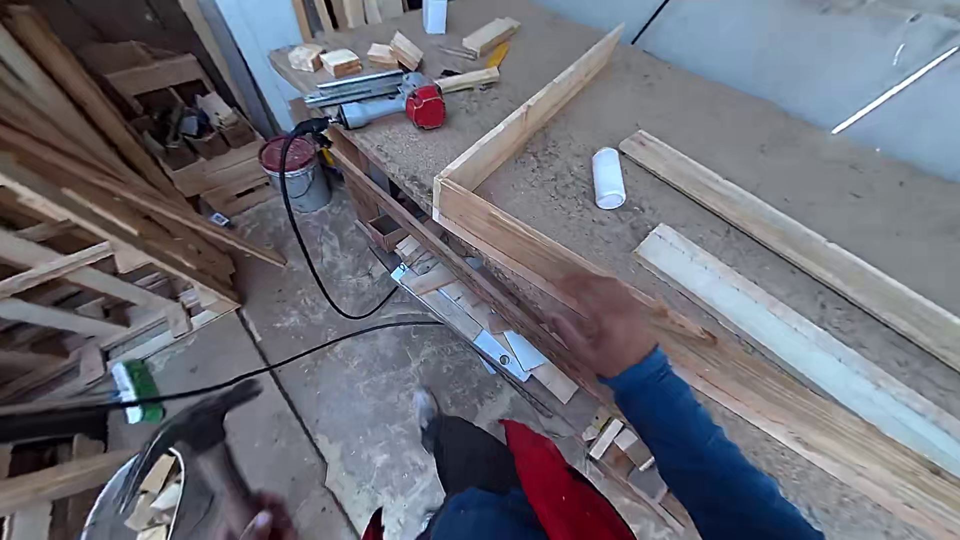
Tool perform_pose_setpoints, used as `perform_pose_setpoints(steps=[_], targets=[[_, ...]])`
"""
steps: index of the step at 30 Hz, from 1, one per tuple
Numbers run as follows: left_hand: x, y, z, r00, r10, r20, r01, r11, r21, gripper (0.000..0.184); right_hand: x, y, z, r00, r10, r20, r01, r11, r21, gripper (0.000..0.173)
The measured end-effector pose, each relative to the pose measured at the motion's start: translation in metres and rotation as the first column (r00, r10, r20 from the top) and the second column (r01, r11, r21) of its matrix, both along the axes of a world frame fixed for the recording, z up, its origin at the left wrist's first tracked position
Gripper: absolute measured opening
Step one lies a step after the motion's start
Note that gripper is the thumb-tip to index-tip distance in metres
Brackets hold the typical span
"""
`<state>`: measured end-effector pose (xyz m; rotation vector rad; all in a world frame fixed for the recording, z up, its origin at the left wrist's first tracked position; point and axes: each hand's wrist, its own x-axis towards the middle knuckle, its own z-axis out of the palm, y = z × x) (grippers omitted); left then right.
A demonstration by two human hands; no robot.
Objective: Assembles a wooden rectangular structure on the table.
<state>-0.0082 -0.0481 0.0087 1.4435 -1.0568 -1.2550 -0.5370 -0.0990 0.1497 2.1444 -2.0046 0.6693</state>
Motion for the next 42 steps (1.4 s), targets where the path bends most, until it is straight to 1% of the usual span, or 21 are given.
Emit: perform_pose_setpoints(steps=[2, 4, 8, 10, 12, 14, 17, 19, 22, 24, 25, 26, 29, 30, 31, 34, 35, 36, 39, 40, 42], targets=[[-0.023, -0.09, 0.005, 0.961, -0.239, -0.141, 0.221, 0.966, -0.136, 0.043, 0.004, -0.043, 0.007, 0.993, -0.12, 0.02, 0.121, 0.992, -0.04, 0.058], [-0.077, -0.17, 0.026, 0.932, -0.344, -0.112, 0.324, 0.931, -0.165, 0.053, 0.008, -0.091, 0.008, 0.976, -0.216, 0.034, 0.217, 0.976, -0.033, 0.07], [-0.155, -0.268, 0.04, 0.837, -0.482, -0.257, 0.485, 0.873, -0.056, 0.048, 0.031, -0.169, 0.018, 0.894, -0.448, 0.006, 0.418, 0.84, 0.344, 0.095], [-0.166, -0.302, 0.029, 0.754, -0.582, -0.304, 0.578, 0.808, -0.113, 0.043, 0.038, -0.198, 0.019, 0.864, -0.498, -0.081, 0.466, 0.727, 0.504, 0.094], [-0.162, -0.334, 0.021, 0.666, -0.666, -0.336, 0.664, 0.734, -0.14, 0.038, 0.038, -0.214, 0.016, 0.849, -0.509, -0.141, 0.489, 0.657, 0.574, 0.08], [-0.158, -0.367, 0.021, 0.622, -0.709, -0.334, 0.738, 0.672, -0.052, 0.034, 0.033, -0.221, 0.017, 0.839, -0.52, -0.161, 0.495, 0.605, 0.623, 0.073], [-0.144, -0.407, 0.043, 0.602, -0.712, -0.362, 0.779, 0.623, 0.069, 0.054, 0.033, -0.225, 0.018, 0.81, -0.563, -0.162, 0.507, 0.534, 0.677, 0.076], [-0.141, -0.443, 0.061, 0.608, -0.683, -0.405, 0.754, 0.656, 0.027, 0.062, 0.033, -0.229, 0.015, 0.772, -0.609, -0.181, 0.553, 0.505, 0.662, 0.09], [-0.147, -0.49, 0.086, 0.693, -0.509, -0.51, 0.566, 0.823, -0.052, 0.06, 0.04, -0.229, 0.012, 0.733, -0.645, -0.216, 0.618, 0.499, 0.607, 0.079], [-0.164, -0.499, 0.095, 0.75, -0.408, -0.521, 0.457, 0.889, -0.039, 0.06, 0.043, -0.228, 0.01, 0.734, -0.64, -0.227, 0.634, 0.528, 0.565, 0.07], [-0.173, -0.49, 0.093, 0.739, -0.431, -0.518, 0.493, 0.87, -0.02, 0.059, 0.043, -0.226, 0.008, 0.741, -0.631, -0.228, 0.635, 0.548, 0.545, 0.068], [-0.179, -0.472, 0.084, 0.688, -0.517, -0.509, 0.597, 0.802, -0.006, 0.059, 0.043, -0.225, 0.007, 0.746, -0.626, -0.225, 0.632, 0.562, 0.533, 0.068], [-0.186, -0.445, 0.062, 0.377, -0.825, -0.421, 0.918, 0.394, 0.049, 0.06, 0.042, -0.215, 0.008, 0.739, -0.634, -0.228, 0.643, 0.561, 0.521, 0.066], [-0.18, -0.453, 0.065, 0.35, -0.821, -0.452, 0.93, 0.363, 0.061, 0.058, 0.042, -0.213, 0.009, 0.738, -0.632, -0.236, 0.645, 0.558, 0.522, 0.065], [-0.172, -0.464, 0.069, 0.396, -0.775, -0.492, 0.903, 0.425, 0.058, 0.056, 0.041, -0.213, 0.008, 0.747, -0.622, -0.237, 0.639, 0.571, 0.515, 0.065], [-0.173, -0.49, 0.083, 0.642, -0.529, -0.555, 0.649, 0.76, 0.026, 0.057, 0.04, -0.214, 0.004, 0.763, -0.607, -0.221, 0.625, 0.607, 0.491, 0.065], [-0.181, -0.486, 0.083, 0.675, -0.51, -0.533, 0.612, 0.791, 0.017, 0.059, 0.04, -0.213, 0.003, 0.763, -0.606, -0.224, 0.625, 0.604, 0.495, 0.065], [-0.187, -0.475, 0.079, 0.65, -0.575, -0.497, 0.66, 0.751, -0.006, 0.059, 0.041, -0.214, 0.004, 0.761, -0.609, -0.223, 0.625, 0.596, 0.504, 0.065], [-0.192, -0.446, 0.061, 0.355, -0.883, -0.308, 0.916, 0.395, -0.075, 0.062, 0.037, -0.211, 0.005, 0.762, -0.613, -0.207, 0.62, 0.599, 0.508, 0.064], [-0.187, -0.452, 0.06, 0.323, -0.897, -0.302, 0.928, 0.363, -0.085, 0.06, 0.036, -0.208, 0.005, 0.766, -0.607, -0.21, 0.617, 0.604, 0.505, 0.065], [-0.177, -0.468, 0.065, 0.462, -0.773, -0.435, 0.837, 0.542, -0.075, 0.059, 0.033, -0.208, 0.004, 0.775, -0.592, -0.222, 0.613, 0.618, 0.492, 0.064]])
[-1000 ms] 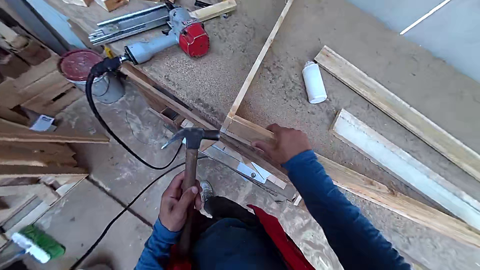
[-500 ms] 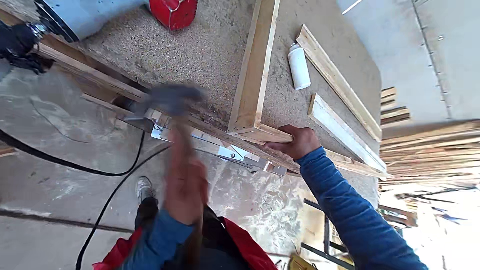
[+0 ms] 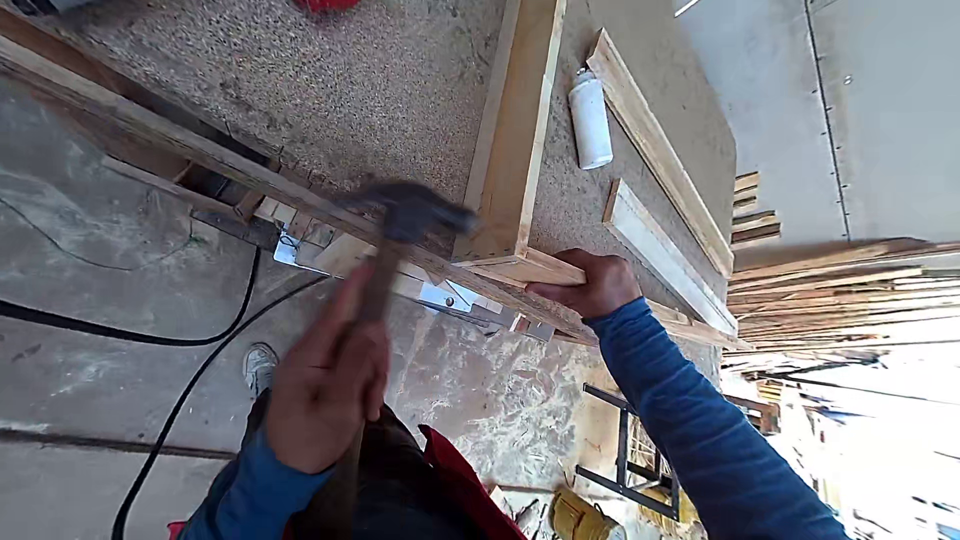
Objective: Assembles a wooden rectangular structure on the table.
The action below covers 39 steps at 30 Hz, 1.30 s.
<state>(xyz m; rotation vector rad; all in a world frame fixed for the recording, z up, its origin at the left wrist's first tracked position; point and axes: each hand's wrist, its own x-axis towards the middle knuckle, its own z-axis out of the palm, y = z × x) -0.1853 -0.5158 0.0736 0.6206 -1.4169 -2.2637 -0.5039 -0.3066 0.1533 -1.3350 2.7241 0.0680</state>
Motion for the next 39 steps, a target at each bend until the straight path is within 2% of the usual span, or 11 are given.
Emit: perform_pose_setpoints(steps=[3, 5, 7, 11, 16, 20, 24, 29, 33, 36, 39], targets=[[-0.012, 0.01, 0.0, 0.968, 0.248, 0.032, -0.25, 0.965, 0.08, 0.064, 0.001, 0.001, -0.003, 1.0, 0.019, -0.004, -0.019, 1.0, -0.018, 0.064], [-0.015, 0.033, -0.019, 0.995, 0.001, 0.101, 0.002, 0.999, -0.037, 0.067, 0.0, 0.0, -0.002, 1.0, 0.022, -0.001, -0.022, 0.999, -0.024, 0.064], [-0.012, 0.029, -0.021, 0.981, -0.158, 0.117, 0.153, 0.987, 0.045, 0.062, -0.003, 0.005, -0.001, 1.0, 0.03, -0.003, -0.03, 0.999, -0.014, 0.066], [-0.011, 0.01, -0.019, 0.968, 0.236, 0.086, -0.246, 0.961, 0.129, 0.062, -0.002, 0.002, -0.002, 0.999, 0.045, -0.016, -0.045, 0.999, -0.013, 0.068], [-0.017, 0.027, -0.038, 0.958, -0.178, 0.226, 0.171, 0.984, 0.051, 0.063, -0.003, 0.009, -0.001, 0.998, 0.061, -0.004, -0.061, 0.998, -0.028, 0.07], [-0.012, 0.02, -0.035, 0.962, 0.251, 0.105, -0.261, 0.96, 0.098, 0.063, -0.004, 0.007, -0.003, 0.998, 0.065, -0.013, -0.065, 0.997, -0.028, 0.068], [-0.018, 0.046, -0.053, 0.962, -0.126, 0.243, 0.111, 0.991, 0.074, 0.065, -0.002, 0.008, -0.002, 0.998, 0.06, -0.006, -0.061, 0.998, -0.033, 0.067], [-0.015, 0.035, -0.041, 0.989, 0.107, 0.105, -0.126, 0.973, 0.192, 0.066, -0.003, 0.005, -0.004, 0.997, 0.075, -0.006, -0.075, 0.995, -0.059, 0.065], [-0.023, 0.023, -0.027, 0.947, -0.188, 0.261, 0.198, 0.98, -0.009, 0.065, -0.004, 0.0, -0.003, 0.999, 0.024, 0.038, -0.023, 0.999, -0.038, 0.062], [-0.026, -0.023, -0.015, 0.934, -0.072, 0.349, 0.26, 0.807, -0.53, 0.062, -0.003, -0.005, 0.001, 0.996, -0.003, 0.089, 0.002, 1.0, 0.014, 0.06], [-0.058, -0.079, 0.02, 0.875, 0.242, 0.419, 0.334, 0.325, -0.885, 0.059, -0.008, -0.005, 0.0, 0.995, 0.01, 0.098, -0.015, 0.999, 0.049, 0.059]])
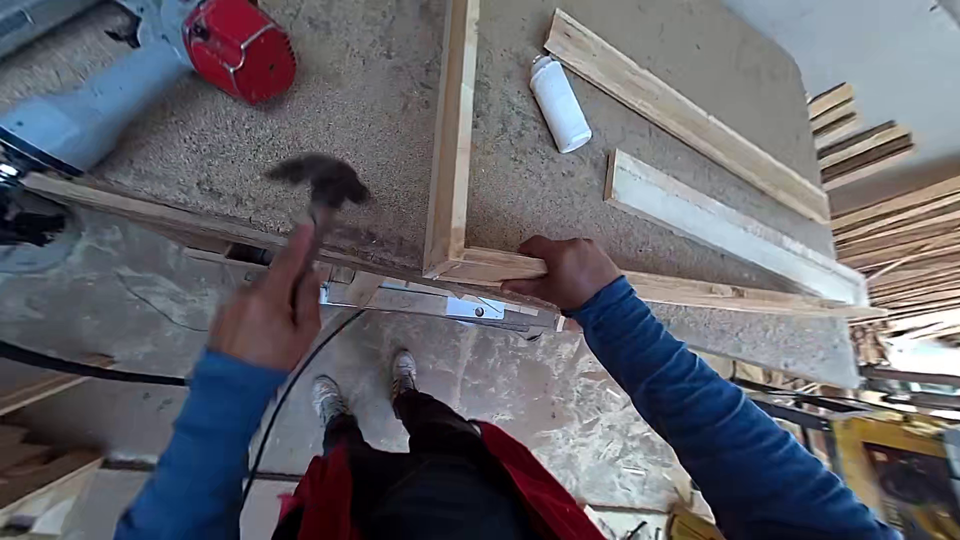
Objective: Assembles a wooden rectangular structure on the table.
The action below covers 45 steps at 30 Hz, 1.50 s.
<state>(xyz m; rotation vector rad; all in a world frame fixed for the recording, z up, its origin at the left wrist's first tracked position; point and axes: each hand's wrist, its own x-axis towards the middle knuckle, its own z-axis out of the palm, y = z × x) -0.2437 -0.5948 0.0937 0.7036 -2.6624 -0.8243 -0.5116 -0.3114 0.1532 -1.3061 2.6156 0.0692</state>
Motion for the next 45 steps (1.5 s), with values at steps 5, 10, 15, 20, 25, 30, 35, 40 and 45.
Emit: perform_pose_setpoints(steps=[5, 10, 15, 20, 25, 30, 35, 40, 45], targets=[[-0.052, -0.004, 0.035, 0.997, -0.074, -0.016, 0.064, 0.938, -0.341, 0.056, -0.001, -0.001, 0.001, 0.999, -0.001, 0.032, 0.0, 1.0, 0.029, 0.062], [-0.068, 0.067, -0.053, 0.986, -0.148, -0.082, 0.115, 0.94, -0.32, 0.08, -0.001, 0.0, 0.004, 0.997, -0.009, 0.078, 0.007, 1.0, 0.024, 0.06], [-0.097, 0.069, -0.059, 0.985, -0.132, -0.113, 0.077, 0.916, -0.394, 0.072, -0.001, 0.0, 0.006, 0.996, -0.002, 0.089, -0.001, 0.999, 0.035, 0.059], [-0.109, 0.063, -0.02, 0.985, -0.167, -0.047, 0.127, 0.878, -0.462, 0.076, -0.002, -0.001, 0.006, 0.997, 0.017, 0.072, -0.019, 0.999, 0.035, 0.056], [-0.115, 0.063, 0.025, 0.987, -0.16, -0.009, 0.146, 0.922, -0.36, 0.076, -0.001, 0.0, 0.008, 0.997, 0.012, 0.08, -0.014, 0.999, 0.029, 0.056], [-0.109, 0.061, 0.063, 0.973, -0.186, -0.136, 0.163, 0.973, -0.165, 0.071, -0.001, 0.0, 0.009, 0.995, 0.008, 0.096, -0.009, 1.0, 0.01, 0.055], [-0.101, 0.056, 0.082, 0.95, -0.273, -0.148, 0.259, 0.96, -0.111, 0.073, -0.002, 0.001, 0.008, 0.996, 0.023, 0.091, -0.023, 1.0, -0.003, 0.056], [-0.12, 0.061, 0.059, 0.971, -0.209, 0.117, 0.205, 0.978, 0.047, 0.095, -0.002, 0.002, 0.005, 0.996, 0.041, 0.081, -0.04, 0.999, -0.021, 0.056], [-0.119, 0.077, 0.056, 0.968, -0.165, 0.187, 0.133, 0.976, 0.174, 0.084, -0.001, 0.003, 0.009, 0.995, 0.036, 0.092, -0.035, 0.999, -0.011, 0.055]])
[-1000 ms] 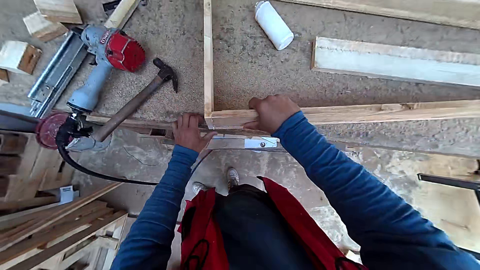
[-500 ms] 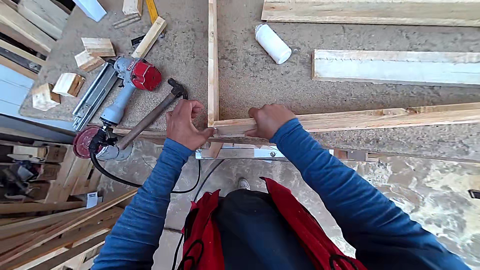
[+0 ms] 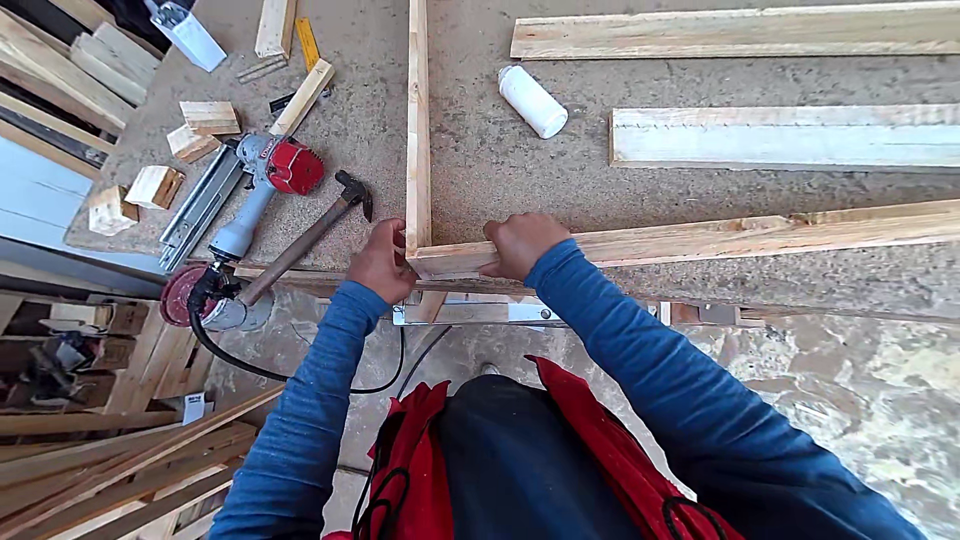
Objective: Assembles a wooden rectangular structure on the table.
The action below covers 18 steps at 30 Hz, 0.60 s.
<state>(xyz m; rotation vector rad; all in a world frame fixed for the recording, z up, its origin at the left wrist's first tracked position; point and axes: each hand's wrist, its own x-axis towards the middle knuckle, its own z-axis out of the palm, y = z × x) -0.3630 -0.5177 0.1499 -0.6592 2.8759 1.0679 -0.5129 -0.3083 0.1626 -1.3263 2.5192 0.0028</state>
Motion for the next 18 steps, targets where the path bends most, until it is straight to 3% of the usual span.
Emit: perform_pose_setpoints(steps=[6, 9, 11, 13, 15, 17, 18], targets=[[-0.007, 0.006, -0.01, 0.992, 0.105, -0.073, -0.099, 0.993, 0.07, 0.093, -0.001, 0.0, -0.001, 1.0, 0.009, -0.003, -0.009, 1.0, -0.014, 0.054], [0.013, 0.012, -0.006, 0.918, 0.194, -0.347, -0.127, 0.97, 0.207, 0.069, -0.001, -0.001, 0.001, 1.0, 0.007, 0.023, -0.007, 1.0, 0.0, 0.055], [0.023, 0.011, -0.008, 0.918, 0.166, -0.36, -0.126, 0.983, 0.131, 0.065, -0.002, -0.001, 0.0, 1.0, 0.004, 0.029, -0.004, 1.0, -0.007, 0.053], [0.022, 0.009, -0.007, 0.983, 0.051, -0.178, -0.054, 0.998, -0.011, 0.08, -0.002, -0.001, -0.001, 1.0, 0.006, 0.028, -0.006, 1.0, -0.023, 0.053], [0.015, 0.007, -0.006, 0.993, 0.02, -0.116, -0.034, 0.993, -0.116, 0.086, -0.002, 0.0, -0.002, 1.0, 0.019, 0.018, -0.019, 0.999, -0.026, 0.052], [0.014, 0.001, -0.002, 0.971, 0.047, -0.233, -0.066, 0.995, -0.077, 0.081, -0.002, 0.0, -0.001, 1.0, 0.021, 0.012, -0.021, 0.999, -0.026, 0.053], [0.018, 0.0, -0.002, 0.941, 0.077, -0.329, -0.083, 0.997, -0.004, 0.068, -0.003, 0.0, -0.001, 1.0, 0.018, 0.004, -0.018, 1.0, -0.024, 0.053]])
